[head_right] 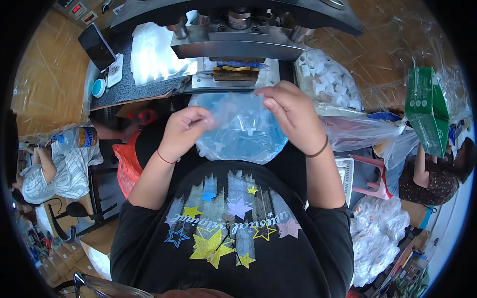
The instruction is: Packaging small white components into plastic bags using a heat sealing machine.
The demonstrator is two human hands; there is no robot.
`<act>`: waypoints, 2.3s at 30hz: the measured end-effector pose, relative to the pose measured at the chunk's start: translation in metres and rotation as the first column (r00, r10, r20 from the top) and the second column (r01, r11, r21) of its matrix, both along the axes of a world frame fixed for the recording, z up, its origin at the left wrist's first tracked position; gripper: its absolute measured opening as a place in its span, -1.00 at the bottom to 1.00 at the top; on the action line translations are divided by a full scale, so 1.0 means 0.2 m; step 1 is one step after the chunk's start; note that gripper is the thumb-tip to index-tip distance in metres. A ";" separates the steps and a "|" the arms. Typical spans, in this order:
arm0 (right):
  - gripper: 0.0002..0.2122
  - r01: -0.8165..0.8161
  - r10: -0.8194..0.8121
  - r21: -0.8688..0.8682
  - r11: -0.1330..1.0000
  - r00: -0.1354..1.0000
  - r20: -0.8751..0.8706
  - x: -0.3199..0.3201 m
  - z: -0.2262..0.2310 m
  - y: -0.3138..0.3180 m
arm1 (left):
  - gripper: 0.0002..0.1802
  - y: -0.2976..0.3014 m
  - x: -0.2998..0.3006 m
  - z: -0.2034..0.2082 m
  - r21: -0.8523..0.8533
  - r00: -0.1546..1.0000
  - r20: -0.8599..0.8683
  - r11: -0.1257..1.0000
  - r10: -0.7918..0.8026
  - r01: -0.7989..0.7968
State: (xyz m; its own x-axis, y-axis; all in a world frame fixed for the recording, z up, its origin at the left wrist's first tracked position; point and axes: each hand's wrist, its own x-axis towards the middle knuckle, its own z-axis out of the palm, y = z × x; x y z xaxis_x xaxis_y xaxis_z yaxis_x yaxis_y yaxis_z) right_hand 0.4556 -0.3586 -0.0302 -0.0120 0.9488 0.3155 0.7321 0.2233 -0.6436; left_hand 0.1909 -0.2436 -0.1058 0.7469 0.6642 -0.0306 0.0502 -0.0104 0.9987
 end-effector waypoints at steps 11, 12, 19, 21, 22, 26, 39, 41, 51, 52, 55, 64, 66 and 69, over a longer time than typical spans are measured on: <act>-0.90 -0.045 0.028 0.081 0.996 0.978 0.206 -0.02 0.10 0.04 | -0.81 -0.18 0.12 0.06 -0.505 0.957 0.174 0.813 -0.231 0.288; -0.89 -0.080 0.076 0.013 0.997 0.975 0.208 -0.02 0.12 0.02 | -0.79 -0.20 0.13 0.04 -0.455 0.955 0.169 0.840 -0.245 0.296; -0.89 0.041 -0.043 -0.041 0.998 0.998 -0.042 -0.10 0.16 0.02 | -0.72 -0.24 0.17 0.00 -0.428 0.954 0.173 0.854 -0.245 0.296; -0.88 0.007 -0.010 0.032 0.999 0.997 0.074 -0.03 0.15 0.02 | -0.73 -0.23 0.16 0.02 -0.489 0.942 0.194 0.805 -0.275 0.336; -0.87 -0.003 0.002 0.011 1.000 0.995 0.098 0.00 0.16 0.01 | -0.73 -0.23 0.17 0.03 -0.489 0.942 0.196 0.806 -0.273 0.335; -0.84 -0.028 0.034 -0.083 0.996 0.997 0.072 0.00 0.16 -0.02 | -0.74 -0.28 0.18 0.03 -0.572 0.924 0.212 0.727 -0.317 0.381; -0.82 -0.071 0.091 -0.092 0.993 0.967 0.237 0.06 0.15 -0.03 | -0.70 -0.28 0.19 0.05 -0.602 0.925 0.189 0.705 -0.331 0.375; -0.81 -0.099 0.127 -0.183 0.978 0.981 0.145 0.05 0.15 -0.03 | -0.70 -0.29 0.19 0.04 -0.606 0.916 0.213 0.689 -0.340 0.397; -0.78 0.453 -0.379 -0.027 0.891 0.775 0.506 0.40 -0.09 -0.02 | -0.77 -0.15 0.16 0.02 -0.645 0.989 0.083 0.750 -0.121 0.145; -0.79 0.465 -0.336 -0.094 0.880 0.750 0.569 0.44 -0.13 -0.03 | -0.77 -0.10 0.17 0.03 -0.655 0.993 0.110 0.748 -0.045 0.106; -0.80 0.449 -0.330 -0.116 0.886 0.786 0.523 0.43 -0.15 0.01 | -0.77 0.03 0.20 0.06 -0.668 0.988 0.156 0.739 0.022 0.089; -0.82 0.551 -0.519 -0.066 0.832 0.814 0.261 0.40 -0.18 -0.03 | -0.44 0.38 0.08 0.04 0.767 0.764 0.244 0.363 0.598 -0.529; -0.81 0.543 -0.521 0.023 0.840 0.793 0.315 0.39 -0.17 -0.05 | -0.31 0.51 -0.03 0.04 0.976 0.774 -0.100 0.212 0.625 -0.046; -0.80 0.515 -0.547 0.185 0.837 0.779 0.308 0.36 -0.14 -0.07 | -0.42 0.39 -0.10 0.01 0.950 0.792 -0.298 0.246 0.533 0.193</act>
State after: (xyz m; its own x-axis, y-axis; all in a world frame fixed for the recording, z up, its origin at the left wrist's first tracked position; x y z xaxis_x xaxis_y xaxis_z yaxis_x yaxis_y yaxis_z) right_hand 0.5285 -0.3733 -0.0582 0.3657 0.8053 0.4667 0.9160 -0.2226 -0.3337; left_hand 0.1714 -0.1654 -0.1032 0.7017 0.5859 0.4053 0.6164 -0.7846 0.0668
